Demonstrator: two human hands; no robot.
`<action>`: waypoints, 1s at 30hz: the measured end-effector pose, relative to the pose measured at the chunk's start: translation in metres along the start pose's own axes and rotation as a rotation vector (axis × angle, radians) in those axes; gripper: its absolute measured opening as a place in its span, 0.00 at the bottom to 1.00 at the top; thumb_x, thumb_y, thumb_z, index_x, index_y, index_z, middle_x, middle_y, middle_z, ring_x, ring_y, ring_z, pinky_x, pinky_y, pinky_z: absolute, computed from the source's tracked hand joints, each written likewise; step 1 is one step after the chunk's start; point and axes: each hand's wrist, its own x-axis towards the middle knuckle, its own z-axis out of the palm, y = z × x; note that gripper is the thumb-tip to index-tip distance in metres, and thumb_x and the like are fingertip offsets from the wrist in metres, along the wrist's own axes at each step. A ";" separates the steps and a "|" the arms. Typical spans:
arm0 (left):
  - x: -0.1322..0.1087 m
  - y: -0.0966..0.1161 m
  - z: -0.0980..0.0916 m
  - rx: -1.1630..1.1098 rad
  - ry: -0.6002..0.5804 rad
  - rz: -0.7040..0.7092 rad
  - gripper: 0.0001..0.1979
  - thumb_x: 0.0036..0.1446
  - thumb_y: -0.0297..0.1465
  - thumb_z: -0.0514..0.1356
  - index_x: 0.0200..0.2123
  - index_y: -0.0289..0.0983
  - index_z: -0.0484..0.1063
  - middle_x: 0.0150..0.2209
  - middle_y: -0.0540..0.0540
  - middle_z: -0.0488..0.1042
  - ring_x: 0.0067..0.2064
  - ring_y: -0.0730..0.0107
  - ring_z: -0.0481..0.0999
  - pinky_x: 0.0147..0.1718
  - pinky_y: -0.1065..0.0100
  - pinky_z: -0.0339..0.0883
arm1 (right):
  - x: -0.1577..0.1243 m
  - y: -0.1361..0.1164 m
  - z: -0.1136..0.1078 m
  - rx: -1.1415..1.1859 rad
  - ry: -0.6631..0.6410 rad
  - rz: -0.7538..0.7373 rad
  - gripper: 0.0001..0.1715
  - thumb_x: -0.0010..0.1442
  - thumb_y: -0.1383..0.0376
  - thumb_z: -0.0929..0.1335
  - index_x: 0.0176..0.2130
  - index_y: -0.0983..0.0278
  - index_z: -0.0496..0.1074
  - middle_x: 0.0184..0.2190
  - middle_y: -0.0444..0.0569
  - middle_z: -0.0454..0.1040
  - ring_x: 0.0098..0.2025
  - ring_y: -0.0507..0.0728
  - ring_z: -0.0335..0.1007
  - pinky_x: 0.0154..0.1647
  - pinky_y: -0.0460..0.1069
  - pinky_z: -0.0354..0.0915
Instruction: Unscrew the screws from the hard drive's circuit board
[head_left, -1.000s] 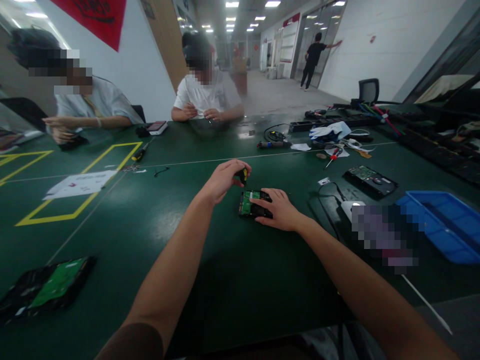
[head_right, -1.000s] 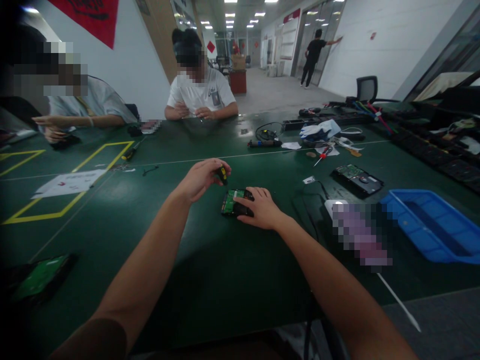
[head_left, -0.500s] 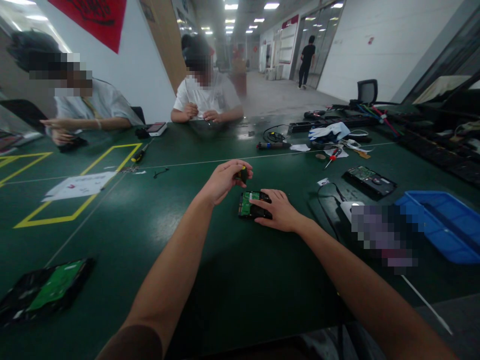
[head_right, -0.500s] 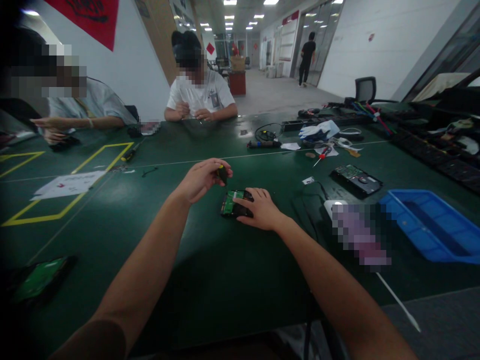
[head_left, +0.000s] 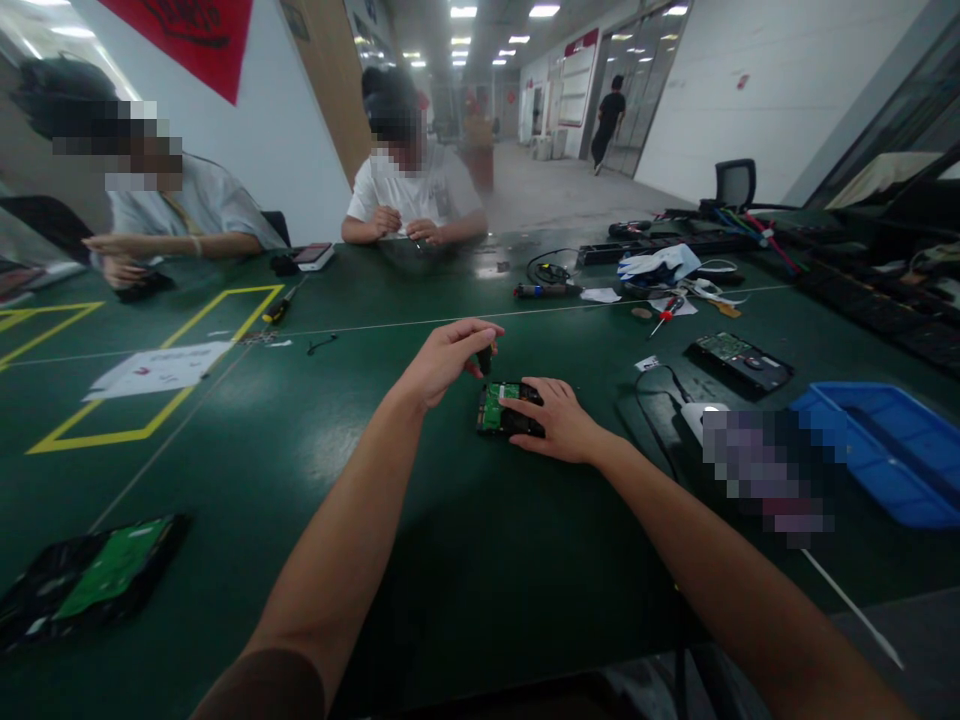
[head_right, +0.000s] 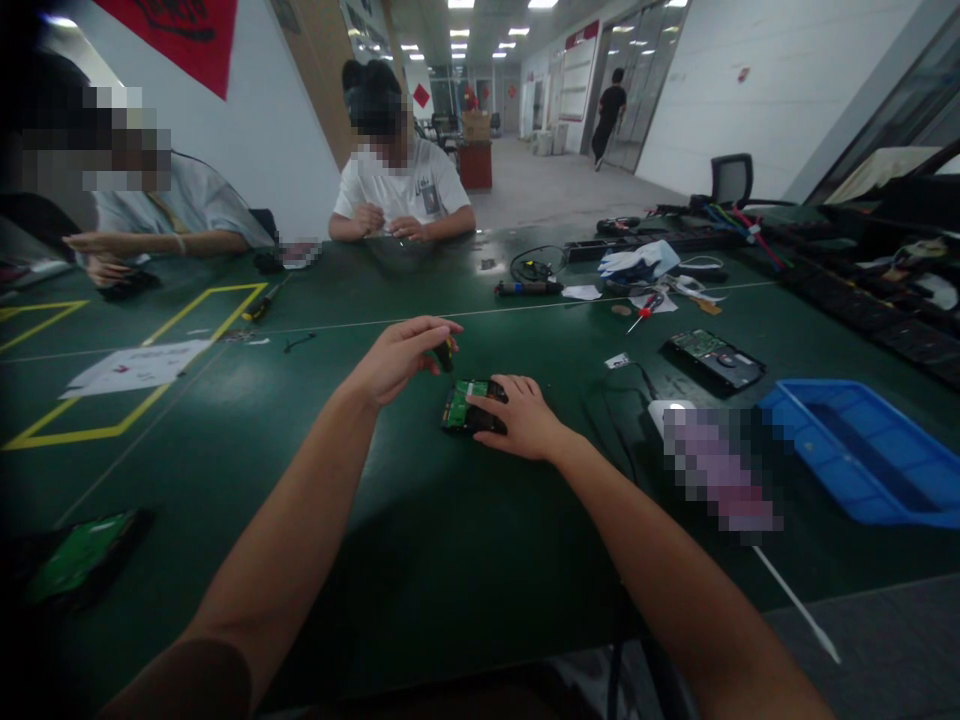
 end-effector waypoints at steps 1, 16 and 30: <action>0.000 0.000 0.000 -0.017 0.006 -0.004 0.12 0.61 0.38 0.65 0.44 0.38 0.79 0.40 0.42 0.79 0.39 0.67 0.76 0.27 0.71 0.66 | 0.000 0.000 0.000 0.002 -0.003 0.000 0.38 0.65 0.42 0.68 0.69 0.48 0.63 0.69 0.57 0.58 0.69 0.73 0.51 0.67 0.70 0.48; 0.000 0.002 0.001 -0.009 0.054 -0.013 0.08 0.61 0.35 0.62 0.38 0.38 0.81 0.42 0.43 0.78 0.40 0.67 0.75 0.28 0.71 0.66 | 0.001 0.000 0.001 -0.008 0.001 0.005 0.38 0.65 0.42 0.67 0.69 0.48 0.63 0.69 0.57 0.57 0.69 0.73 0.52 0.68 0.71 0.47; 0.001 0.001 0.005 -0.218 0.024 -0.016 0.07 0.63 0.34 0.62 0.38 0.36 0.78 0.39 0.42 0.78 0.41 0.66 0.78 0.36 0.67 0.73 | 0.000 0.000 0.001 -0.010 -0.007 0.009 0.38 0.66 0.42 0.67 0.70 0.48 0.63 0.69 0.57 0.57 0.70 0.73 0.51 0.68 0.70 0.47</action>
